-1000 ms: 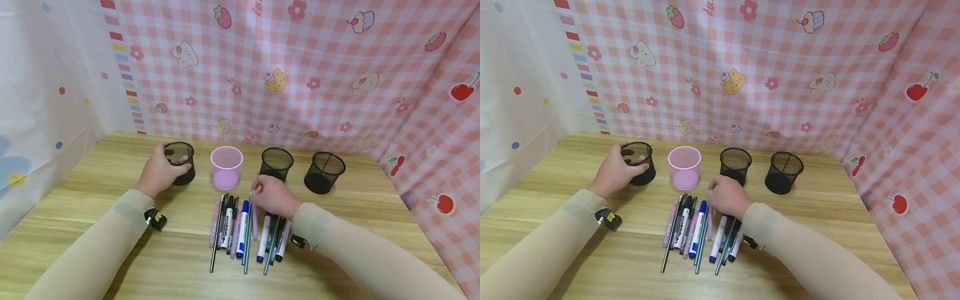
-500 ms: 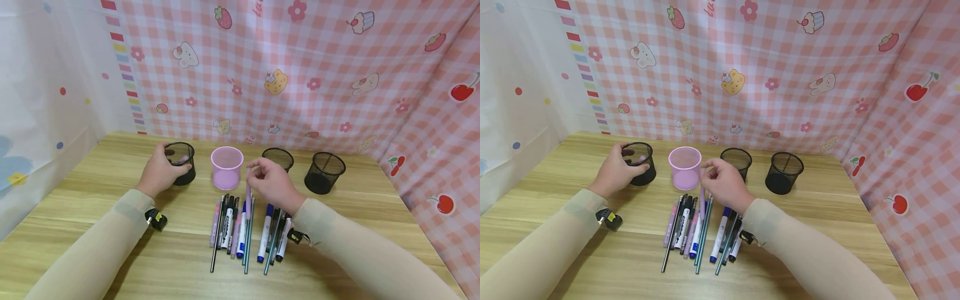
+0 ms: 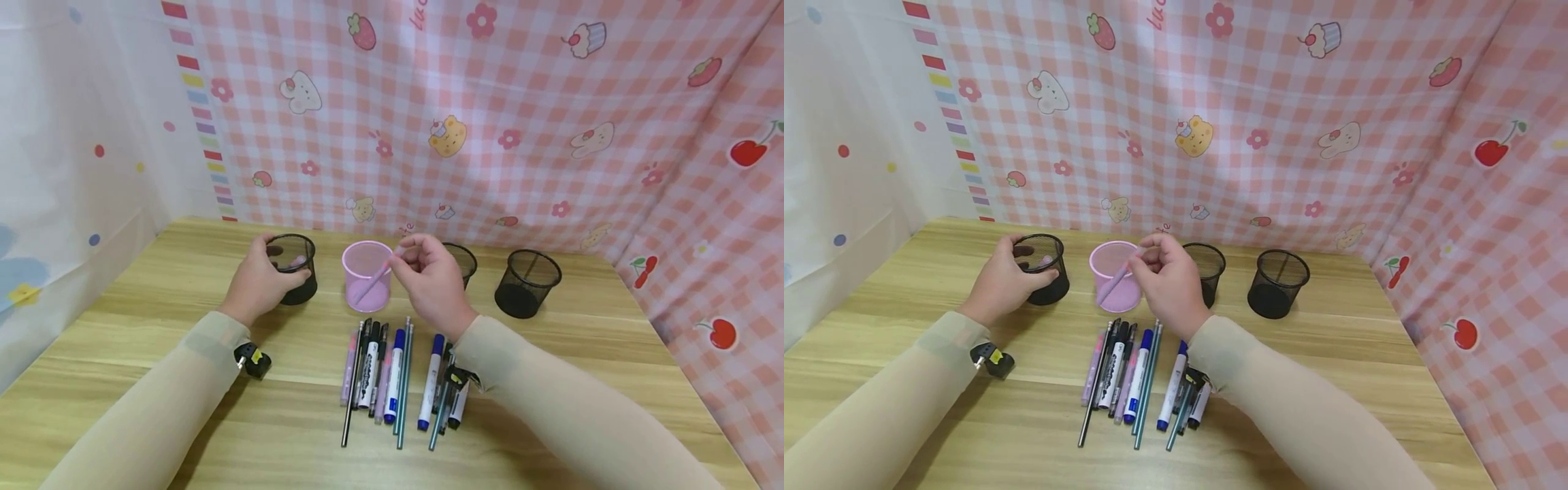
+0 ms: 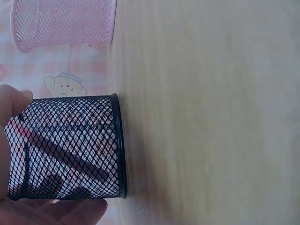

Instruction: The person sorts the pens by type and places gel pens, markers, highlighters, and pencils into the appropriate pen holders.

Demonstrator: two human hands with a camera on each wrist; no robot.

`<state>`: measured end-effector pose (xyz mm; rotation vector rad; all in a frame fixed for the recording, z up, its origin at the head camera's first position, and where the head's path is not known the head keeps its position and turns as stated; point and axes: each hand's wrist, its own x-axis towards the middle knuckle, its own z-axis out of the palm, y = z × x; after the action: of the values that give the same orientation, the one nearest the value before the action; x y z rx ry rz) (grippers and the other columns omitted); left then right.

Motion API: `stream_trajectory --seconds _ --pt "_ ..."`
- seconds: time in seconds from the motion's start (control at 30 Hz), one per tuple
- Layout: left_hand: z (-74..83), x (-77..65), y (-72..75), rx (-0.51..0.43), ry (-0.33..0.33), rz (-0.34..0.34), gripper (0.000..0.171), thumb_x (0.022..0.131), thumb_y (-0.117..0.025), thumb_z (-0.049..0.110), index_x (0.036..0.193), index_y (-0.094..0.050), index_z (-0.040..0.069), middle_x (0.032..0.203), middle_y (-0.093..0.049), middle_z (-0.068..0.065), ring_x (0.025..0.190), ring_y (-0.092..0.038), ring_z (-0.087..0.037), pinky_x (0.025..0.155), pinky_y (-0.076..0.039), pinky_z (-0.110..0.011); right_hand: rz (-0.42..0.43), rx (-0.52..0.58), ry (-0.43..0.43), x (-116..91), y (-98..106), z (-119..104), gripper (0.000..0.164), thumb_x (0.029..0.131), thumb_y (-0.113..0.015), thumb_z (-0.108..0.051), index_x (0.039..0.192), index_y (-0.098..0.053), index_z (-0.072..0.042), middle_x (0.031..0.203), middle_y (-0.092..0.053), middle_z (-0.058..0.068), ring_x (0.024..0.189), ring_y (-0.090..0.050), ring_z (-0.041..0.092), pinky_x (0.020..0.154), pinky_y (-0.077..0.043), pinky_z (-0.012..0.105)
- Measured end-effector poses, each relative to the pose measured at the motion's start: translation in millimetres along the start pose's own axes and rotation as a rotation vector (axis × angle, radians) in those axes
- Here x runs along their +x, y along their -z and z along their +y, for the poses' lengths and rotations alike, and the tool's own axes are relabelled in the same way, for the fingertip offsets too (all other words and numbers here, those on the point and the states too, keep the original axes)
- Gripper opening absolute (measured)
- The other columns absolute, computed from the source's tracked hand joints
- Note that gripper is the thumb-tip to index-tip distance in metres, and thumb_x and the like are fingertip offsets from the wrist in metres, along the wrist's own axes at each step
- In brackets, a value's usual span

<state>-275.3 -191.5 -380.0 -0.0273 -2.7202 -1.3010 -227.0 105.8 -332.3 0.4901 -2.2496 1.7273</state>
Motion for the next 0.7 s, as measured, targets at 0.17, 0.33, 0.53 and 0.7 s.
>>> stream_trajectory --seconds 0.17,0.33,0.53,0.7 --pt "-0.6 0.4 -0.1 0.003 0.007 0.001 0.105 0.087 -0.083 0.045 0.162 -0.022 0.004 0.154 -0.051 -0.024 0.137 -0.053 -0.044 0.113 -0.044 -0.06 0.072 0.01 0.041 8.9 -14.4 -3.7 0.02 0.1 -0.071 -0.006 0.117 -0.062 -0.002 0.097 -0.075 0.016 0.076 -0.062 0.014 0.068 -0.05 0.021" --pt "0.1 0.1 -0.7 0.0 0.014 -0.006 0.106 0.087 -0.083 0.045 0.163 -0.02 0.005 0.155 -0.05 -0.023 0.138 -0.052 -0.044 0.113 -0.044 -0.06 0.132 0.007 0.042 18.7 -26.4 -6.8 0.019 0.1 -0.07 -0.006 0.118 -0.064 -0.002 0.099 -0.077 0.015 0.081 -0.065 0.014 0.071 -0.054 0.022" --pt "0.4 -1.8 0.5 0.001 0.005 -0.012 0.106 0.088 -0.082 0.043 0.164 -0.019 0.004 0.155 -0.05 -0.024 0.137 -0.052 -0.045 0.112 -0.045 -0.061 0.17 0.021 0.037 29.2 -41.3 -9.1 0.021 0.099 -0.072 -0.008 0.119 -0.065 -0.002 0.101 -0.079 0.015 0.084 -0.07 0.02 0.073 -0.055 0.022" --pt "0.9 -2.4 0.9 -0.005 0.004 -0.016 0.107 0.088 -0.083 0.043 0.164 -0.018 0.004 0.155 -0.05 -0.024 0.137 -0.052 -0.044 0.112 -0.045 -0.061 0.199 0.031 0.068 35.3 -53.4 -11.1 0.02 0.099 -0.072 -0.007 0.116 -0.066 0.0 0.1 -0.079 0.019 0.082 -0.07 0.021 0.071 -0.053 0.019"
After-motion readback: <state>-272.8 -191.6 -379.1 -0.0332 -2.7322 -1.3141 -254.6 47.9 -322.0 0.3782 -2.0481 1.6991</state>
